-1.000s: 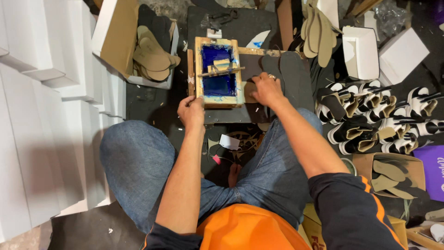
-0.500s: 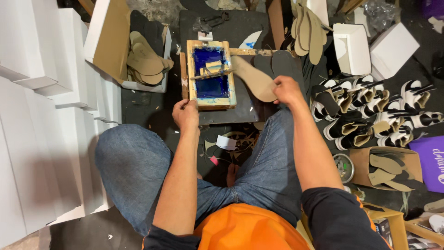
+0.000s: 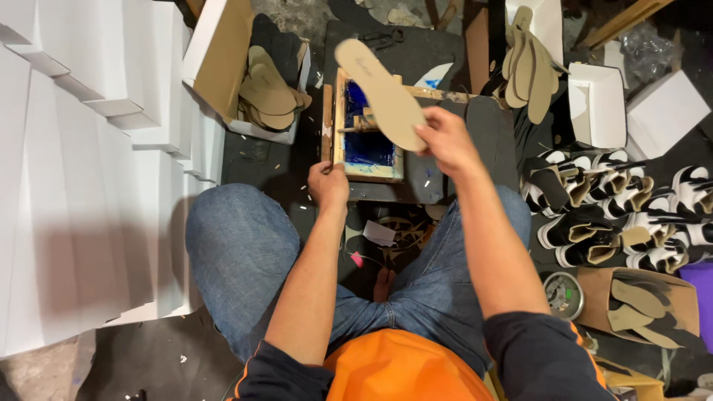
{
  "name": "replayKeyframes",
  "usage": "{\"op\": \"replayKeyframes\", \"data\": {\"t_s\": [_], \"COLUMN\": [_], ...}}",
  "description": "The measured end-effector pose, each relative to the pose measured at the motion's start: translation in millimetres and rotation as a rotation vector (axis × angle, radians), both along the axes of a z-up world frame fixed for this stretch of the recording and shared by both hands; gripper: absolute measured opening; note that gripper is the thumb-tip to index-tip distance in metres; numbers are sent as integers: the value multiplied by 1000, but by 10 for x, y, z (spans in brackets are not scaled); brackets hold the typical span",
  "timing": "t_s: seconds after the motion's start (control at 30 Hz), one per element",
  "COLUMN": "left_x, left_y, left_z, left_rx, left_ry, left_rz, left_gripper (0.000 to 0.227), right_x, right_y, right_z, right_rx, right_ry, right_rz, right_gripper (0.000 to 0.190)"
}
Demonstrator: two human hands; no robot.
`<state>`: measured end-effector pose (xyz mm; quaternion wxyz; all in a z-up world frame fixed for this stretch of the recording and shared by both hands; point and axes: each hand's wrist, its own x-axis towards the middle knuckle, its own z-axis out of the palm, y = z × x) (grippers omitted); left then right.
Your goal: The person sits on the floor and repeatedly picks up shoe insoles, applies blue glue to them using a sponge attached to a wooden frame, and places them on a nearby surface.
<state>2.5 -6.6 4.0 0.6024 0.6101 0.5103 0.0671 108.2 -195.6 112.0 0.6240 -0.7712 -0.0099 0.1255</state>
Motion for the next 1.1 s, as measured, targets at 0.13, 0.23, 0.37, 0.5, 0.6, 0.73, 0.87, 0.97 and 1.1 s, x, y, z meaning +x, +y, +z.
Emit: {"op": "replayKeyframes", "data": {"t_s": [0.13,0.23,0.37,0.5,0.6,0.73,0.87,0.97,1.1], "left_x": [-5,39,24,120,101,12,43,45,15], "left_y": [-32,15,18,-3,17,9,19,21,25], "left_z": [54,-179,-96,-309,-309,-70,-165,-101,-62], "left_rx": [-33,-29,-30,25,48,19,3,10,-33], "left_ry": [-30,-24,-20,-13,2,-15,-58,-49,-71], "left_rz": [18,1,-2,-17,-25,11,30,25,54], "left_gripper": [41,43,42,39,38,40,44,43,44], "right_x": [182,156,172,534,838,584,542,621,792], "right_y": [854,1035,539,-648,-1563,-1606,-1447,-1500,-1804], "right_z": [-3,-42,-41,-494,-928,-624,-500,-630,-1029], "right_rx": [235,180,36,-444,-905,-1294,-1196,-1215,-1199], "right_ry": [122,169,27,-227,-275,-33,81,48,7], "right_rz": [49,71,101,-4,-72,55,42,27,-1], "right_gripper": [40,66,50,27,32,66,79,85,79]}}
